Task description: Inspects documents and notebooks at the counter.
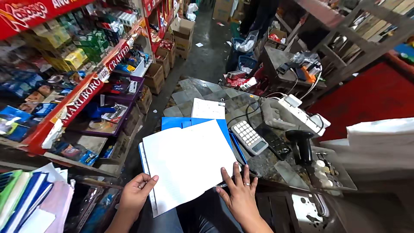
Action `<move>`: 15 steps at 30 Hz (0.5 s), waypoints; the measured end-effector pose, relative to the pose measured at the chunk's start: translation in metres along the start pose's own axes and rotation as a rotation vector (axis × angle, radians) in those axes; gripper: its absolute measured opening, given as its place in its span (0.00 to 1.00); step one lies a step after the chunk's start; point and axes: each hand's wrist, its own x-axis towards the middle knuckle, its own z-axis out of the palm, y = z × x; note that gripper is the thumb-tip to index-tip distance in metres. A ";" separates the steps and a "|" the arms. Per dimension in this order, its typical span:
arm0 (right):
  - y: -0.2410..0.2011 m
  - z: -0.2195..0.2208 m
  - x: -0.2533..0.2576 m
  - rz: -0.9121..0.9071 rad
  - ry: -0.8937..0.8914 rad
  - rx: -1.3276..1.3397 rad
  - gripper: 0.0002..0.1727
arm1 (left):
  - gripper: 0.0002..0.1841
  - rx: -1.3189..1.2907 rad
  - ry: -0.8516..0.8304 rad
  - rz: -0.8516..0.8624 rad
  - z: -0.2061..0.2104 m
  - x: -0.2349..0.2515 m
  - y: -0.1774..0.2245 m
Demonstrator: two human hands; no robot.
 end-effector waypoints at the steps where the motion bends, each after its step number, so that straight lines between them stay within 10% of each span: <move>1: 0.000 0.000 0.000 -0.002 0.000 0.002 0.42 | 0.10 0.007 0.014 0.001 0.001 0.000 0.001; 11: 0.001 0.004 -0.001 -0.026 0.054 0.013 0.41 | 0.06 -0.038 0.086 -0.097 -0.001 -0.003 0.018; 15: 0.000 0.004 0.001 -0.031 0.063 0.020 0.41 | 0.19 -0.142 0.061 -0.078 0.000 -0.001 0.020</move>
